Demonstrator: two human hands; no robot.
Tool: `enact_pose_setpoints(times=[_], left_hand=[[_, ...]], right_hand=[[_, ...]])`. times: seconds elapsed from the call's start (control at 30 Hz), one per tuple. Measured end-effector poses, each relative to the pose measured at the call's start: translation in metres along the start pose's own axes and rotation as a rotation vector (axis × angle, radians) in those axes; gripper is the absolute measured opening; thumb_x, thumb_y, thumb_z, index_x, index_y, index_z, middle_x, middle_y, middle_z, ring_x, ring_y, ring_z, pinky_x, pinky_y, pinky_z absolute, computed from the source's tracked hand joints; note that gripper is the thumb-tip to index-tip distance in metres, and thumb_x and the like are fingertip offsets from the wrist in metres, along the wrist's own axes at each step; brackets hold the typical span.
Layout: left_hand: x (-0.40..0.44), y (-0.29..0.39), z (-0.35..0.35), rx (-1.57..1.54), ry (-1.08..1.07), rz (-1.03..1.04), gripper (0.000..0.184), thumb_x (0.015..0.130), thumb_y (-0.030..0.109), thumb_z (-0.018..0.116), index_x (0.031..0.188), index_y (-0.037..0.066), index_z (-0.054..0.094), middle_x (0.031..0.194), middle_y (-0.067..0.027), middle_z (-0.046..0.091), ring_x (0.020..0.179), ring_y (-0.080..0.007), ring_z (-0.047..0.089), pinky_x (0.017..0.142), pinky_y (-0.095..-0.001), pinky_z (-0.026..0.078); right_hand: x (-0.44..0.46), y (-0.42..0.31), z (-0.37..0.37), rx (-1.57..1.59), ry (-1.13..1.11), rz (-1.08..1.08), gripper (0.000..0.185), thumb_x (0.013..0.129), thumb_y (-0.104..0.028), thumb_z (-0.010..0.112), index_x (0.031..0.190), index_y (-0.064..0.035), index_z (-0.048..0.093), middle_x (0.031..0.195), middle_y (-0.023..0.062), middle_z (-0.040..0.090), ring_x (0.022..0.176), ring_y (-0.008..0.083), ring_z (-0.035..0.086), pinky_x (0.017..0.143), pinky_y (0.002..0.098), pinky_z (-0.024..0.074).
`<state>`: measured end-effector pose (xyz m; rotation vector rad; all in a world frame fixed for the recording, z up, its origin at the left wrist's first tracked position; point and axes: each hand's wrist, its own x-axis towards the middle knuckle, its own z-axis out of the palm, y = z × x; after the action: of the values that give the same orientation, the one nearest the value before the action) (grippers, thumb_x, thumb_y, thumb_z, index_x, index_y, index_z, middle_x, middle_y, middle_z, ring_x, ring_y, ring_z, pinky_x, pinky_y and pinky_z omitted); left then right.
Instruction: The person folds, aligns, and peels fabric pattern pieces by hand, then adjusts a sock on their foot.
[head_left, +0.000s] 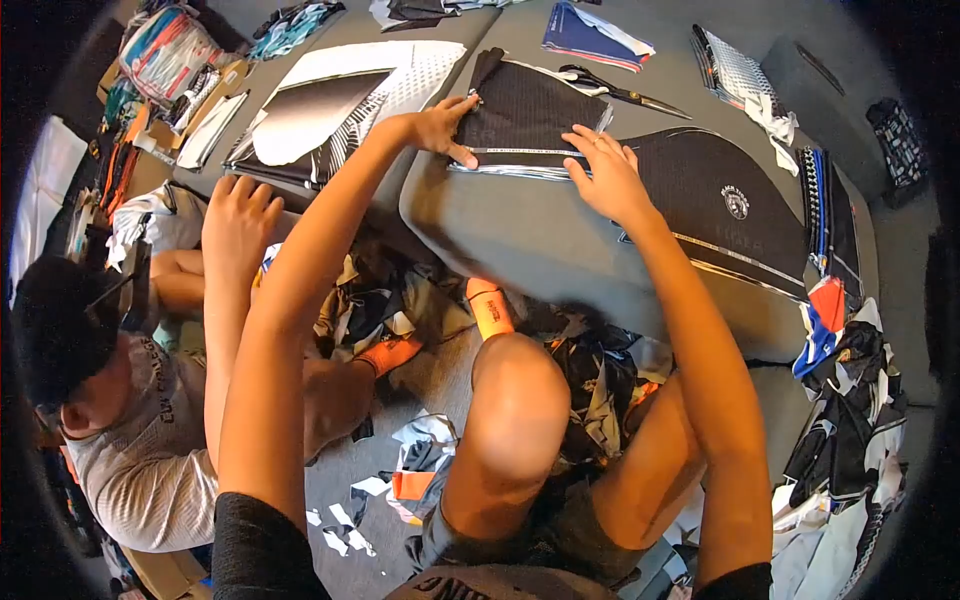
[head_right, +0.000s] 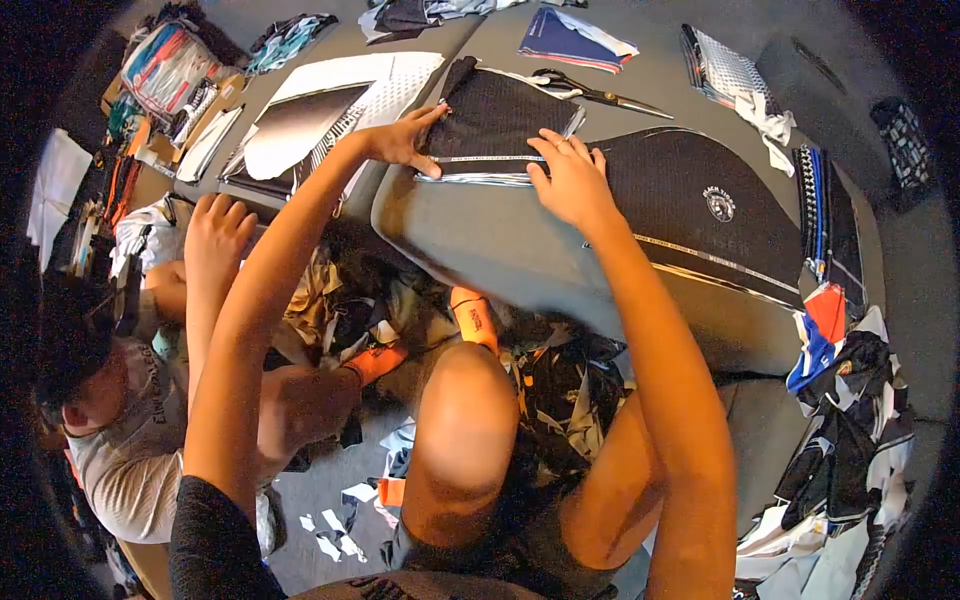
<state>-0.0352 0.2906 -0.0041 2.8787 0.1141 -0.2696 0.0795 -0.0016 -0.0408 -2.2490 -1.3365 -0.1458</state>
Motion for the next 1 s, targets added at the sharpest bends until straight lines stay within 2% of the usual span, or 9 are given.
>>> enact_pose_setpoints(times=[0.1,0.27,0.8,1.0], left_hand=[[0.001,0.002,-0.005,-0.006,-0.091,-0.037,0.123,0.059,0.067,0.072,0.147,0.011,0.007,0.151,-0.0133,0.012,0.133,-0.0343,0.028,0.108,-0.045,0.028],[-0.003,0.007,-0.01,-0.071,-0.159,-0.105,0.128,0.056,0.069,0.073,0.147,0.013,0.004,0.15,-0.0137,0.012,0.133,-0.0346,0.028,0.107,-0.0456,0.029],[0.007,0.012,-0.015,0.019,-0.235,-0.126,0.133,0.053,0.073,0.071,0.147,0.012,-0.001,0.149,-0.0163,0.014,0.132,-0.0355,0.028,0.107,-0.0469,0.029],[0.01,0.021,-0.028,0.081,-0.195,-0.119,0.131,0.056,0.073,0.07,0.147,0.01,0.001,0.148,-0.0181,0.018,0.132,-0.0368,0.029,0.107,-0.0468,0.028]], right_hand=[[-0.001,-0.001,-0.001,-0.006,-0.006,0.015,0.04,0.089,-0.031,0.048,0.125,-0.0149,0.052,0.137,0.0015,0.046,0.127,0.0317,0.038,0.104,0.056,0.0254],[0.0,0.001,0.0,0.0,-0.022,0.014,0.041,0.089,-0.031,0.048,0.126,-0.0149,0.052,0.137,0.0015,0.045,0.128,0.0319,0.038,0.104,0.0563,0.0255],[-0.004,-0.006,-0.008,-0.059,-0.055,0.063,0.046,0.089,-0.032,0.048,0.133,-0.0195,0.045,0.14,0.0032,0.042,0.129,0.0279,0.037,0.103,0.0534,0.0257],[-0.001,0.003,-0.024,0.069,0.088,-0.02,0.053,0.087,-0.034,0.049,0.137,-0.0199,0.039,0.141,0.0051,0.04,0.126,0.0329,0.04,0.101,0.0533,0.0296]])
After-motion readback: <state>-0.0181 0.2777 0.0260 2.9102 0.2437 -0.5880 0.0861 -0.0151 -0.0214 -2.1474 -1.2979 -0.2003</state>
